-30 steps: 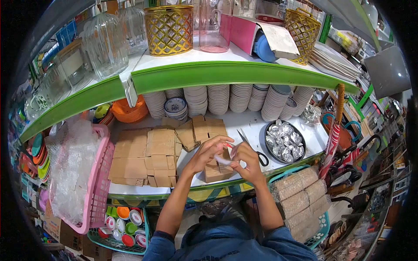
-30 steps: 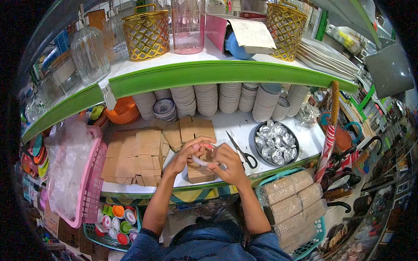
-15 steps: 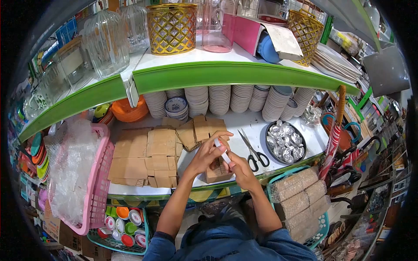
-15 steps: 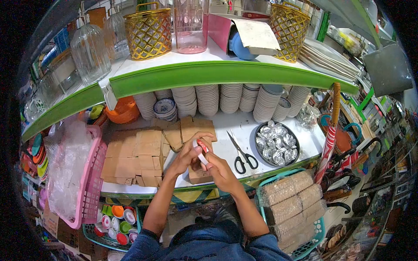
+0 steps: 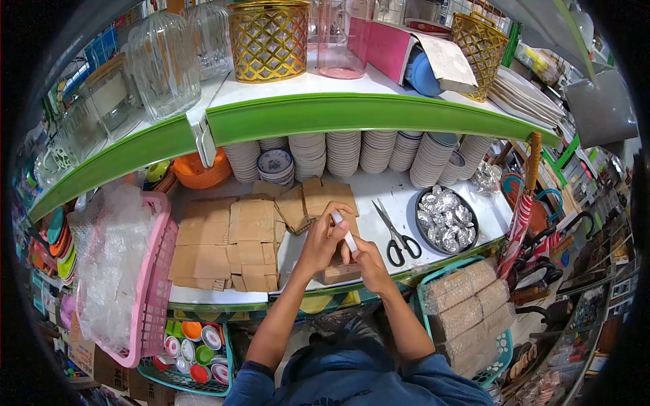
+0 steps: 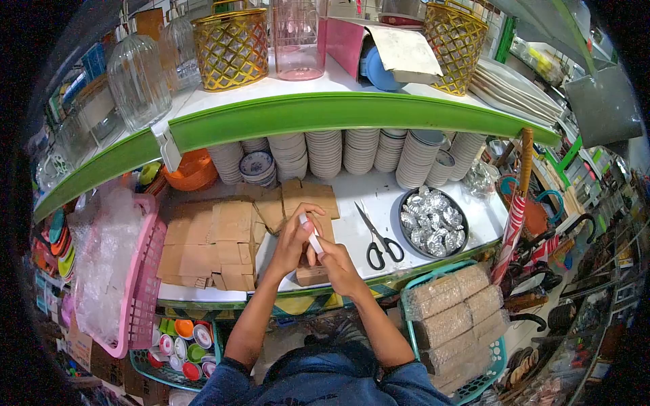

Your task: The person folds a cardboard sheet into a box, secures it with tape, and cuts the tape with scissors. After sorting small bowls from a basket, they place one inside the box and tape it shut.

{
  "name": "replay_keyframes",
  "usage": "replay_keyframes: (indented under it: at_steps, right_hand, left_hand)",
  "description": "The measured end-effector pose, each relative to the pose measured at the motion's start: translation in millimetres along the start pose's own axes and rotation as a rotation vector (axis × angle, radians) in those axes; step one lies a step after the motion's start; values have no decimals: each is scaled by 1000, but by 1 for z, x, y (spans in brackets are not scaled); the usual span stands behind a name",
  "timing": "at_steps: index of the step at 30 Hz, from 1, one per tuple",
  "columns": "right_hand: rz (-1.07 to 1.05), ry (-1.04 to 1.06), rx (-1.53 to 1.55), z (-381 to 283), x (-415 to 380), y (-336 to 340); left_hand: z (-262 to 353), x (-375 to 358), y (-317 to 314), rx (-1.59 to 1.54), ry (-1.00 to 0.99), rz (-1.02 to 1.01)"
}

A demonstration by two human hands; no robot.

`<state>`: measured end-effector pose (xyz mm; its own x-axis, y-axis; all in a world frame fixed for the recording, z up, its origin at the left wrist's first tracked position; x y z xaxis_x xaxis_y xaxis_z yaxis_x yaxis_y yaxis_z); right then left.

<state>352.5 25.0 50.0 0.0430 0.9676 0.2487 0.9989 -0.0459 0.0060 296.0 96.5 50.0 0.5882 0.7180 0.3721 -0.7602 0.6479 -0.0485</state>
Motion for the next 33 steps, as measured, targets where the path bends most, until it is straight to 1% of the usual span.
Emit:
replay_keyframes:
  at_steps: [4, 7, 10, 12, 17, 18, 19, 22, 25, 27, 28, 29, 31, 32, 33]
  right_hand:
    - [-86, 85, 15, 3, -1, -1]
    - [-98, 90, -21, -5, -2, -1]
    - [-89, 51, -39, 2, -3, 0]
    - [-98, 58, -48, 5, -2, 1]
    - [-88, 85, -63, -2, -3, -1]
    - [-75, 51, -45, -2, -3, -1]
    - [-63, 18, -27, -1, -2, 0]
    - [-63, 20, -13, 3, -1, 0]
    - [-85, -13, -23, 11, -2, 4]
    - [-62, -22, -12, 12, -3, 4]
    - [-41, -32, -2, 13, -3, 5]
    - [-40, -32, -2, 13, -2, 5]
    - [-60, 107, 2, 1, -2, 2]
    - [-59, 107, 2, 1, -2, 2]
    - [-50, 55, -2, 6, -2, 3]
  left_hand:
    - [-16, 1, 5, 68, -7, 18]
    - [-11, 0, 7, 96, -33, 48]
    - [-12, -1, 6, 88, 10, 23]
    - [-10, 1, 5, 175, -52, -3]
    - [-10, -1, 5, 57, -2, 26]
    - [-11, -1, 5, 36, 3, 29]
    - [-11, -1, 4, 35, 3, 28]
    - [-11, -1, 7, 87, 6, 26]
    - [-13, -1, 2, 141, 19, -34]
    - [-11, -1, 5, 65, -18, 35]
    - [-11, -1, 5, 65, -19, 34]
    - [-13, -1, 6, 58, 5, 38]
    - [-15, -2, 6, 51, 29, 41]
    - [-14, -2, 5, 47, 22, 49]
    - [-12, -2, 6, 43, 14, 56]
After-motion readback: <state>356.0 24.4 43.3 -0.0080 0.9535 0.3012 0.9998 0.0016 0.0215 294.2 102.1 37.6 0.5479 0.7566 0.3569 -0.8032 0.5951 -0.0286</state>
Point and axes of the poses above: each hand's wrist, its own x-axis towards the middle knuckle, its own y-axis out of the back of the hand, z = x × y, the point moved 10 cm from there along x, towards the middle knuckle, and after that the axes turned 2 degrees about -y, right-handed, at the moved point
